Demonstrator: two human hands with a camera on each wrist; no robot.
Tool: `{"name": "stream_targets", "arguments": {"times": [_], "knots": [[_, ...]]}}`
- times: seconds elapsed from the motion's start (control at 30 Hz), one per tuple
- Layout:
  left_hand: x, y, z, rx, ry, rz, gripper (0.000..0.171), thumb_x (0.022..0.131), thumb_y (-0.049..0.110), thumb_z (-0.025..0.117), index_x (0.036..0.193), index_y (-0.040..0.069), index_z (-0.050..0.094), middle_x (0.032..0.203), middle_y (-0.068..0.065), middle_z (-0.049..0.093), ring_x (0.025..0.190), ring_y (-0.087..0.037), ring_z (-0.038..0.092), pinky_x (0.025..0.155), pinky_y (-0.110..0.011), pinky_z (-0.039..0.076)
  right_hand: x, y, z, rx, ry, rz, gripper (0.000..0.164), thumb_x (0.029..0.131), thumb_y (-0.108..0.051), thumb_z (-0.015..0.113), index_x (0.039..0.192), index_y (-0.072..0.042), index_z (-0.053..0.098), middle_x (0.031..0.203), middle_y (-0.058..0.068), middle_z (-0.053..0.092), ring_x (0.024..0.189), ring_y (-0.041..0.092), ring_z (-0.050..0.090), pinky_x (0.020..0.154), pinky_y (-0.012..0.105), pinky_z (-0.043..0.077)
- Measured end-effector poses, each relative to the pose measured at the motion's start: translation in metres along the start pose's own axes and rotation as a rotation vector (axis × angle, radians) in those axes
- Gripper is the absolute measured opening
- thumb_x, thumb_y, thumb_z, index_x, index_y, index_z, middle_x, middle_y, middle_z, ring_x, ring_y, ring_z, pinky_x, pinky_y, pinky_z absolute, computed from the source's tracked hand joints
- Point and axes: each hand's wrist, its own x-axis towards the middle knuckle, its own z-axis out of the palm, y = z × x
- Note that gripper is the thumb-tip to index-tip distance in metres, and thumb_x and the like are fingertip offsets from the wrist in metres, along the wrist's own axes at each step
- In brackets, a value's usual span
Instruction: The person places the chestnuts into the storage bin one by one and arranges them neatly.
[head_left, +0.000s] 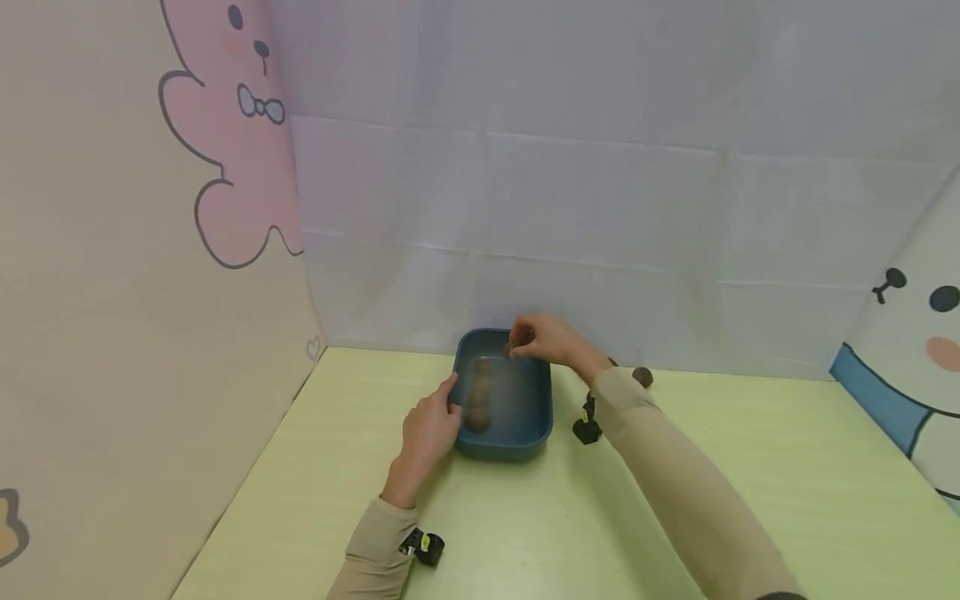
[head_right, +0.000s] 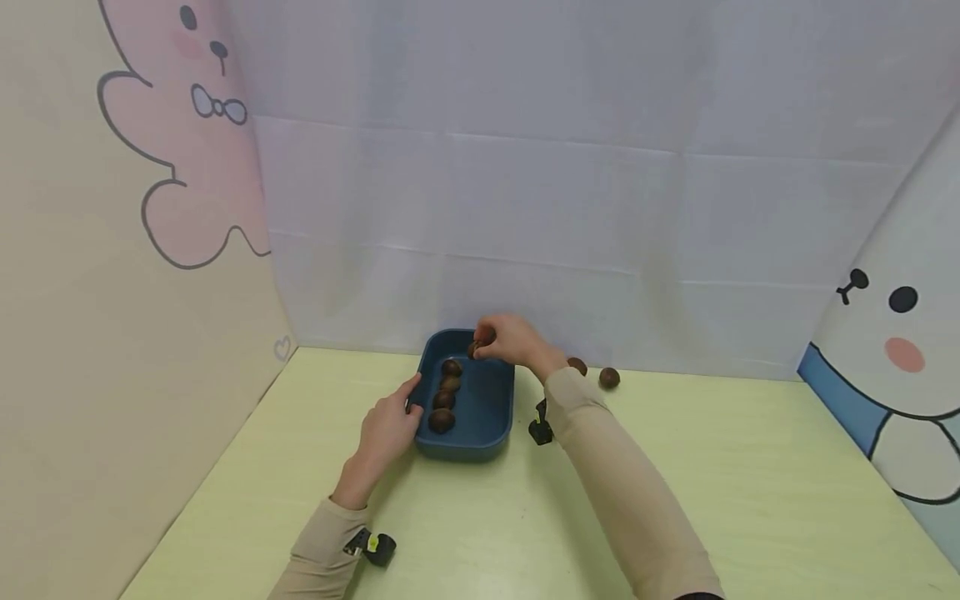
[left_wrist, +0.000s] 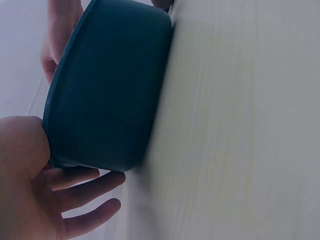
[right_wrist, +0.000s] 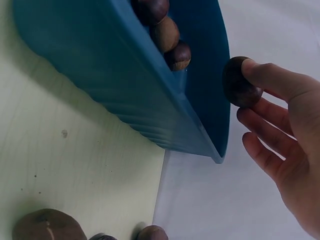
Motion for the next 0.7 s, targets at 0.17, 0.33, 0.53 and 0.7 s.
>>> {"name": "stream_targets", "arguments": {"times": [0.17,0.33,0.53,0.7], "knots": [[0.000,0.001,0.001,-0.019,-0.028,-0.002,0.060,0.090,0.010,0.051,0.149,0.018,0.048,0.046,0.003,0.034,0.045,-0.010,0.018,0.043,-0.025,0.015,0.009,0.002,0.003,-0.014,-0.014,0.011,0.023,0.084,-0.021,0.078,0.100,-0.008,0.070,0.098,0.008,0.072,0.091,0.024,0.067,0.084,0.042,0.053],[0.001,0.001,0.000,-0.015,-0.017,-0.003,0.060,0.089,0.009,0.051,0.149,0.017,0.049,0.046,0.004,0.033,0.045,-0.011,0.017,0.043,-0.026,0.014,0.019,0.003,0.007,-0.055,-0.058,-0.019,0.024,0.082,-0.020,0.079,0.099,-0.006,0.070,0.096,0.009,0.072,0.090,0.024,0.066,0.084,0.040,0.052],[0.001,0.003,-0.001,-0.019,-0.017,-0.004,0.060,0.089,0.010,0.050,0.149,0.017,0.049,0.047,0.003,0.034,0.046,-0.011,0.017,0.043,-0.026,0.015,0.026,0.006,0.012,-0.109,-0.098,-0.042,0.022,0.081,-0.016,0.080,0.096,-0.004,0.069,0.094,0.010,0.072,0.088,0.024,0.066,0.083,0.039,0.053],[0.001,0.004,0.000,-0.013,-0.024,-0.014,0.060,0.089,0.011,0.050,0.149,0.017,0.048,0.047,0.003,0.033,0.046,-0.011,0.018,0.043,-0.027,0.016,0.028,0.013,0.021,-0.170,-0.145,-0.045,0.018,0.082,-0.018,0.080,0.092,-0.008,0.069,0.091,0.006,0.069,0.085,0.019,0.064,0.080,0.035,0.052]]}}
